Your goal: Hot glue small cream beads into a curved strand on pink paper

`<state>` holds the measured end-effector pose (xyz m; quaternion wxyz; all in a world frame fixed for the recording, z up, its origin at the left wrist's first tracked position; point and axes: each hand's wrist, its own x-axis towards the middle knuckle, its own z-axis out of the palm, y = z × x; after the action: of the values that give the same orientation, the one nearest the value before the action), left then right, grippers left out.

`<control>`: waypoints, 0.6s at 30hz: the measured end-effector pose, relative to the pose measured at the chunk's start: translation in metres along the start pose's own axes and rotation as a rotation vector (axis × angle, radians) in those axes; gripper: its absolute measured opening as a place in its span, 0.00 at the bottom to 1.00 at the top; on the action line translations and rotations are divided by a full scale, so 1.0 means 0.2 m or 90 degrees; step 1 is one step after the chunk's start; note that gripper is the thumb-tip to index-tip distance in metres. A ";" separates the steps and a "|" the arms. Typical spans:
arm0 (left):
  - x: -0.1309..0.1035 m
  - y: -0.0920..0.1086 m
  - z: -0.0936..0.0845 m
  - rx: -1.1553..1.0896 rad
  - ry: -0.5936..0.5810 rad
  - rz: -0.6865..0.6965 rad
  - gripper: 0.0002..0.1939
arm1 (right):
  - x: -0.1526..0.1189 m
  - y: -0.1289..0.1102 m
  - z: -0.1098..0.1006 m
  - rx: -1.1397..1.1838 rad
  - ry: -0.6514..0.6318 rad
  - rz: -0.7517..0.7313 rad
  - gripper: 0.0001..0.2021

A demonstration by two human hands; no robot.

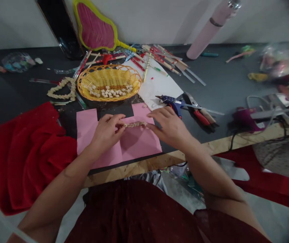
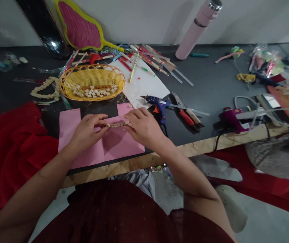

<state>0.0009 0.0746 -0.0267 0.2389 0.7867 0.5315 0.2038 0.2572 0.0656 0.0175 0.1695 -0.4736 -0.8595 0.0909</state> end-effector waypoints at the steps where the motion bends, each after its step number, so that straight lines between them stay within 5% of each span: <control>1: 0.00 0.00 0.00 0.011 -0.007 -0.001 0.21 | 0.02 -0.02 0.04 -0.001 -0.010 -0.019 0.14; 8: 0.00 0.04 -0.02 0.089 -0.032 0.011 0.24 | 0.08 -0.07 0.23 0.013 -0.065 -0.011 0.15; 18: -0.01 0.09 -0.05 0.221 -0.046 0.086 0.27 | 0.07 -0.06 0.28 0.011 -0.107 -0.007 0.16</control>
<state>0.0074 0.0676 -0.0073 0.1046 0.8569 0.4955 0.0962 0.2192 0.0719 -0.0284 0.1010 -0.4583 -0.8724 0.1369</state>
